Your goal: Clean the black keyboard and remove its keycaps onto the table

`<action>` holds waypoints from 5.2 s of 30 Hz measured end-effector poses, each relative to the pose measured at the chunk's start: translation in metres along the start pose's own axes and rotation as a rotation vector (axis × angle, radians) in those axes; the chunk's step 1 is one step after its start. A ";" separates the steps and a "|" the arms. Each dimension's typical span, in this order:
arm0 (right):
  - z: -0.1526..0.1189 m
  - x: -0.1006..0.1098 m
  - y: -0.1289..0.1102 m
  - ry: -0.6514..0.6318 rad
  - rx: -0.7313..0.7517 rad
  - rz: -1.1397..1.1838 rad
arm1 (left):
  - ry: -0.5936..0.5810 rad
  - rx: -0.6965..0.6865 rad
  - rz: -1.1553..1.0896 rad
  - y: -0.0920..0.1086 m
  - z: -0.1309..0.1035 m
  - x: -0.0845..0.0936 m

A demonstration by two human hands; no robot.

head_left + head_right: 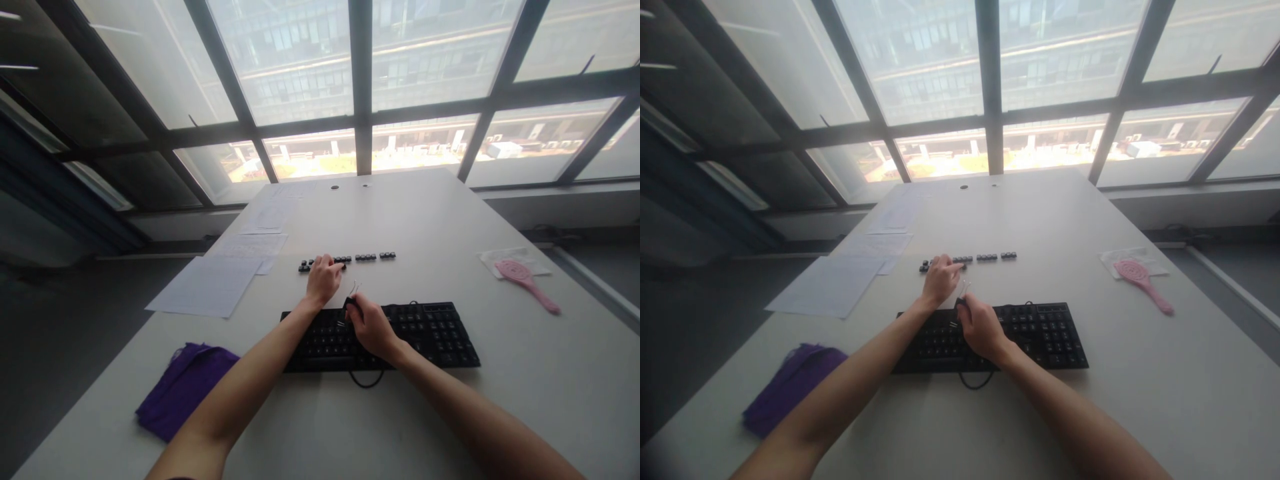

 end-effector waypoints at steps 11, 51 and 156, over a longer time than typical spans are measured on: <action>0.000 0.001 -0.002 0.004 0.011 -0.005 | -0.011 0.038 0.006 -0.002 0.012 -0.006; 0.001 0.001 -0.002 0.002 0.016 0.001 | 0.012 0.039 -0.055 -0.010 0.023 -0.014; -0.014 0.034 -0.001 0.122 0.092 0.013 | -0.019 -0.110 -0.616 0.050 -0.102 0.047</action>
Point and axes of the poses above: each hand's wrist, its own z-axis towards the middle knuckle, its own x-axis out of the back of the hand, y = z × x, the point moved 8 cm from there along z, towards the middle knuckle, and after that the axes turned 3 degrees about z, right-handed, at the moved point
